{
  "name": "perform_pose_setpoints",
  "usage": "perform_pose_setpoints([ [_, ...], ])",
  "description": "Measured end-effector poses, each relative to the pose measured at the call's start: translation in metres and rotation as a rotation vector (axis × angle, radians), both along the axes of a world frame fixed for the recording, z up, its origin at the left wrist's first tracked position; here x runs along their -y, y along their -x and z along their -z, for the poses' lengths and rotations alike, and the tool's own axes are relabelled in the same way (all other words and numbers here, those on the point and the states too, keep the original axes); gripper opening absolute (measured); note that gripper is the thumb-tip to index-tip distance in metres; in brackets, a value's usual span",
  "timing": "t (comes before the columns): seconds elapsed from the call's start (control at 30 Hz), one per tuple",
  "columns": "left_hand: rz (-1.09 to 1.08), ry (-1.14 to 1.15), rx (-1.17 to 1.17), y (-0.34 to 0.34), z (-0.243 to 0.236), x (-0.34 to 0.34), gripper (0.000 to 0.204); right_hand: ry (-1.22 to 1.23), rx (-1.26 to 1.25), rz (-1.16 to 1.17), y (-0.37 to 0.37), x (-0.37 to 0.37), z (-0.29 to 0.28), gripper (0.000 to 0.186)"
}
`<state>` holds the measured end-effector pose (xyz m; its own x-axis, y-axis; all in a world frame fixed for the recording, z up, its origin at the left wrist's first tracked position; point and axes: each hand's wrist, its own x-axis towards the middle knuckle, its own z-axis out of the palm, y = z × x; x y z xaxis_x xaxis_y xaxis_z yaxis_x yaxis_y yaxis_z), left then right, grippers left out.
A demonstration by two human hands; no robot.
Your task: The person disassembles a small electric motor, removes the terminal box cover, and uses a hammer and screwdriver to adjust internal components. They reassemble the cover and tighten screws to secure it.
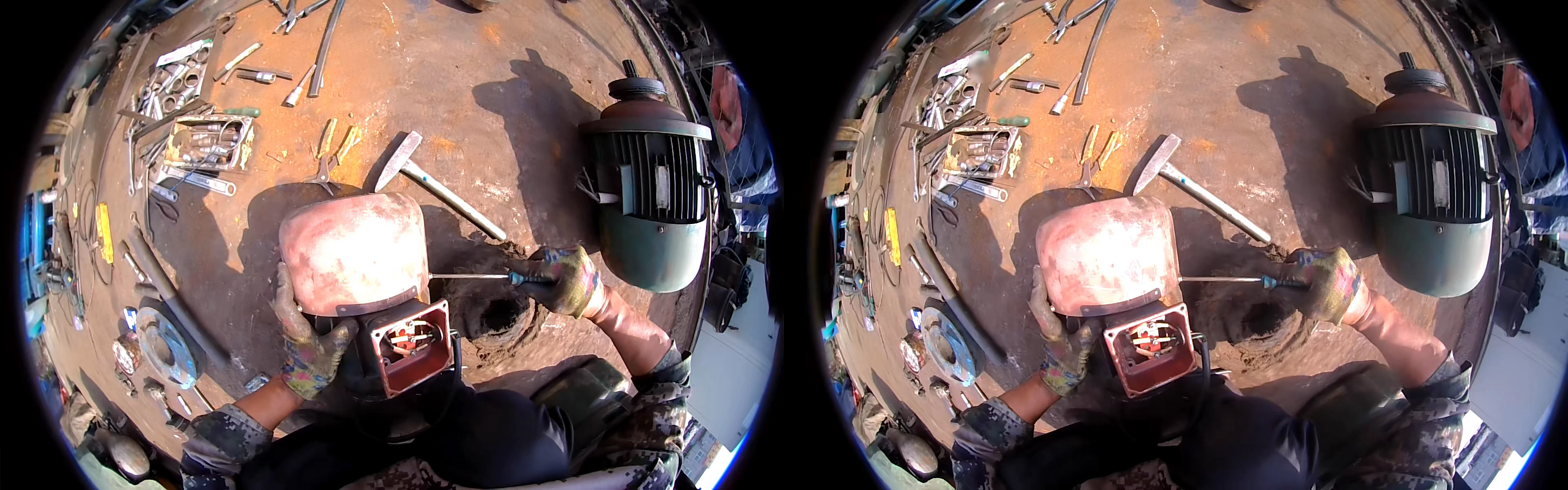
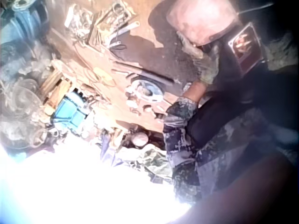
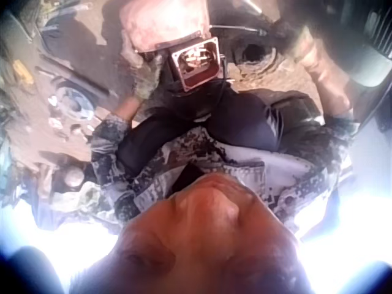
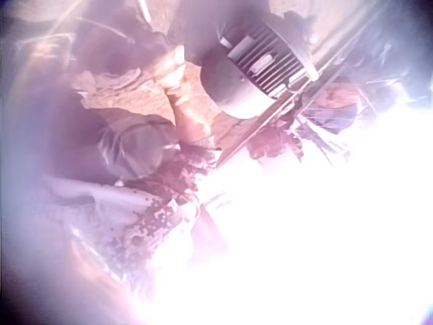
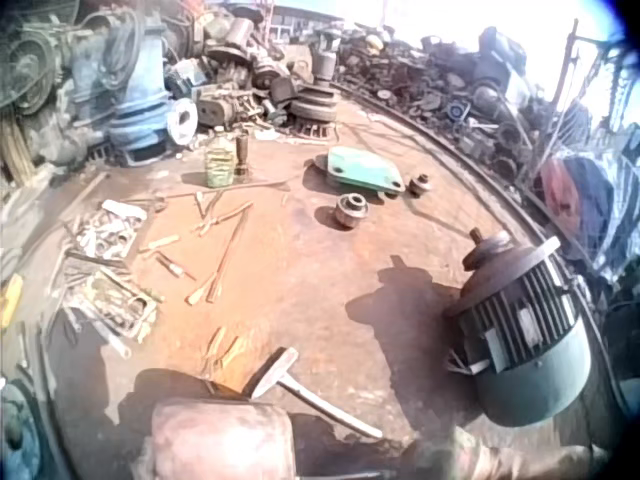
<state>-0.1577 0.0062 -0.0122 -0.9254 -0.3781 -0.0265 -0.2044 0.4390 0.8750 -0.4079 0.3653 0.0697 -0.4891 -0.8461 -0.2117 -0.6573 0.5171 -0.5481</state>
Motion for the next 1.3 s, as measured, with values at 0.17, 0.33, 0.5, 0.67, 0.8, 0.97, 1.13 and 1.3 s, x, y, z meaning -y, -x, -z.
perform_pose_setpoints([
  [0.17, -0.058, 0.017, -0.001, 0.003, 0.006, 0.003, 0.134, -0.323, 0.712, 0.595, -0.019, 0.028, -0.036, 0.026],
  [0.33, -0.049, -0.143, -0.021, 0.0, 0.013, 0.017, 0.127, -0.206, 0.422, 0.67, -0.022, 0.055, -0.097, 0.033],
  [0.5, -0.076, -0.312, 0.006, 0.014, 0.013, -0.001, 0.128, -0.093, -0.208, 0.139, -0.047, 0.107, -0.195, 0.047],
  [0.67, -0.169, 0.05, -0.078, 0.0, 0.014, 0.005, 0.122, 0.025, -0.238, -0.221, -0.058, 0.222, -0.208, 0.048],
  [0.8, -0.151, -0.156, -0.026, -0.013, 0.014, 0.009, 0.115, 0.163, -0.129, -0.215, -0.07, 0.293, -0.198, 0.08],
  [0.97, -0.103, -0.25, -0.053, -0.021, 0.019, 0.013, 0.116, 0.184, -0.008, -0.309, -0.084, 0.344, -0.178, 0.117],
  [1.13, -0.161, -0.183, -0.036, -0.016, 0.019, 0.004, 0.11, 0.519, 0.541, -0.296, -0.093, 0.389, -0.125, 0.104],
  [1.3, -0.153, -0.128, -0.136, -0.02, 0.03, 0.005, 0.105, 0.609, 0.8, -0.288, -0.123, 0.426, -0.098, 0.097],
])
